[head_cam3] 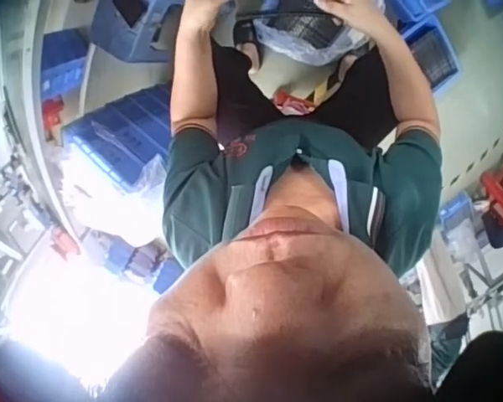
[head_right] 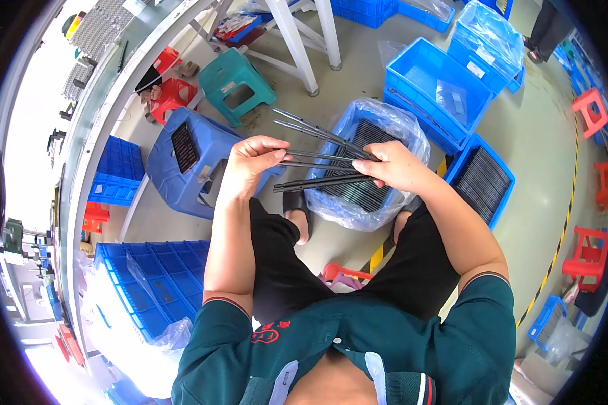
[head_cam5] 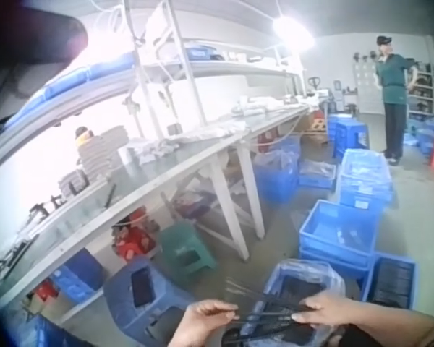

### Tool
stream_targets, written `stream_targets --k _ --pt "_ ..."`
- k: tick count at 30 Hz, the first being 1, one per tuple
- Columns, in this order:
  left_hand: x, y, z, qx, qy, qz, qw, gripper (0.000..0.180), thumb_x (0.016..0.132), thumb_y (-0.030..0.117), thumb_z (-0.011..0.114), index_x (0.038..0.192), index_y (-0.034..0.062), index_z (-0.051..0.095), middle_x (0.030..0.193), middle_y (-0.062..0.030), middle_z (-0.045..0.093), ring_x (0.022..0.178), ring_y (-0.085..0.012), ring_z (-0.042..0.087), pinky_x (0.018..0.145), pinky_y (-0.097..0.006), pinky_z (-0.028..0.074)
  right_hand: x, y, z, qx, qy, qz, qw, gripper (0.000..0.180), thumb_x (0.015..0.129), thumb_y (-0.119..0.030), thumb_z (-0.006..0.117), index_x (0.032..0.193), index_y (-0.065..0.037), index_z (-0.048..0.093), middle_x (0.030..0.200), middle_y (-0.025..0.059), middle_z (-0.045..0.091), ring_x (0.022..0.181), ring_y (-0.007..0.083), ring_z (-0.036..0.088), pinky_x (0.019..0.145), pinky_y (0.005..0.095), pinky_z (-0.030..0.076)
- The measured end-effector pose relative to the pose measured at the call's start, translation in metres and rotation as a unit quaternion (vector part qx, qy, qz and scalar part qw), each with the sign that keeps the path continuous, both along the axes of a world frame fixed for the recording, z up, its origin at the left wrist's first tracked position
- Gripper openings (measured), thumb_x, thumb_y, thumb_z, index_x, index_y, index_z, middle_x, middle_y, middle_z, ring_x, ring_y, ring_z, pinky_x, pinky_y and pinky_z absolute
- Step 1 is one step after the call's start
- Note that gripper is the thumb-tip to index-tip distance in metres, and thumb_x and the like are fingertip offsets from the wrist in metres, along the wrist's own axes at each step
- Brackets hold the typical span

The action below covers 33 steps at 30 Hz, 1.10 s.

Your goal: Organizing and sorting black industrial rods into blue bins.

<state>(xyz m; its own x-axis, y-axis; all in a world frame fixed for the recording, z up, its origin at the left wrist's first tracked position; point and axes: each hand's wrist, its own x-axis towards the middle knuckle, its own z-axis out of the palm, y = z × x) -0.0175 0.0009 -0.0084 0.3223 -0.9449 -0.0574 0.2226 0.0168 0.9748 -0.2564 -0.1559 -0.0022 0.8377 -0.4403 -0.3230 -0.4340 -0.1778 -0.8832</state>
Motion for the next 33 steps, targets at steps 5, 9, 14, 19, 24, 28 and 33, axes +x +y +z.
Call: stream_targets --k 5,9,14,19,24,28,33 --pt "0.01 0.007 0.004 -0.008 0.007 0.018 1.0 0.015 0.08 0.006 0.066 0.093 -0.0017 0.064 0.081 -0.007 0.066 0.074 -0.0131 0.062 0.067 -0.023 0.046 0.002 0.002 -0.007 0.101 -0.018 -0.011 0.995 0.024 0.088 -0.026 0.058 0.075 -0.005 0.056 0.057 -0.0009 0.05 0.049 0.0051 0.045 0.045 0.021 0.035" --pt "0.026 0.01 0.005 -0.021 0.024 0.096 0.995 0.018 0.083 0.01 0.065 0.095 -0.0023 0.064 0.076 -0.0067 0.065 0.068 -0.0109 0.059 0.063 -0.023 0.046 -0.002 -0.001 -0.004 0.207 -0.015 0.022 0.978 0.03 0.084 -0.034 0.062 0.077 -0.006 0.055 0.059 0.0019 0.053 0.045 0.0063 0.046 0.038 0.018 0.031" --pt "0.026 0.004 -0.002 -0.04 0.101 0.045 0.993 0.018 0.083 0.011 0.065 0.095 -0.0017 0.063 0.075 -0.0061 0.065 0.067 -0.0114 0.059 0.063 -0.023 0.046 -0.003 0.007 -0.012 0.288 -0.033 0.056 0.955 0.029 0.087 -0.029 0.059 0.078 -0.003 0.055 0.057 0.0047 0.055 0.039 0.0045 0.039 0.034 0.0183 0.025" --pt "0.025 0.005 -0.006 -0.051 0.148 0.005 0.988 0.018 0.082 0.009 0.065 0.095 -0.002 0.062 0.077 -0.0066 0.064 0.068 -0.013 0.061 0.063 -0.025 0.048 -0.001 0.008 -0.007 0.288 -0.027 0.075 0.954 0.028 0.087 -0.029 0.059 0.077 -0.003 0.055 0.056 0.0044 0.054 0.038 0.0042 0.038 0.035 0.0185 0.025" --pt "0.025 0.004 -0.008 -0.058 0.143 -0.005 0.988 0.015 0.081 0.007 0.066 0.094 -0.0018 0.063 0.077 -0.0076 0.065 0.069 -0.0144 0.062 0.063 -0.026 0.049 -0.003 0.009 -0.006 0.286 -0.025 0.071 0.955 0.029 0.087 -0.029 0.06 0.076 -0.003 0.055 0.056 0.0046 0.054 0.038 0.0042 0.037 0.035 0.0186 0.025" --pt "0.021 0.005 -0.004 -0.05 0.106 0.009 0.993 0.014 0.081 0.007 0.065 0.091 -0.0027 0.064 0.075 -0.0089 0.062 0.064 -0.0163 0.056 0.061 -0.028 0.045 -0.007 0.007 -0.005 0.283 -0.011 0.07 0.956 0.029 0.087 -0.029 0.06 0.075 -0.003 0.054 0.055 0.0049 0.053 0.036 0.0044 0.035 0.034 0.0191 0.024" --pt "0.026 0.003 -0.015 -0.068 0.234 -0.09 0.966 0.011 0.079 0.005 0.067 0.089 0.0001 0.065 0.079 -0.0102 0.066 0.07 -0.0183 0.063 0.063 -0.027 0.048 -0.009 0.005 -0.007 0.313 -0.022 0.092 0.945 0.03 0.087 -0.028 0.06 0.075 -0.002 0.053 0.055 0.0058 0.053 0.036 0.0043 0.034 0.033 0.0192 0.024"
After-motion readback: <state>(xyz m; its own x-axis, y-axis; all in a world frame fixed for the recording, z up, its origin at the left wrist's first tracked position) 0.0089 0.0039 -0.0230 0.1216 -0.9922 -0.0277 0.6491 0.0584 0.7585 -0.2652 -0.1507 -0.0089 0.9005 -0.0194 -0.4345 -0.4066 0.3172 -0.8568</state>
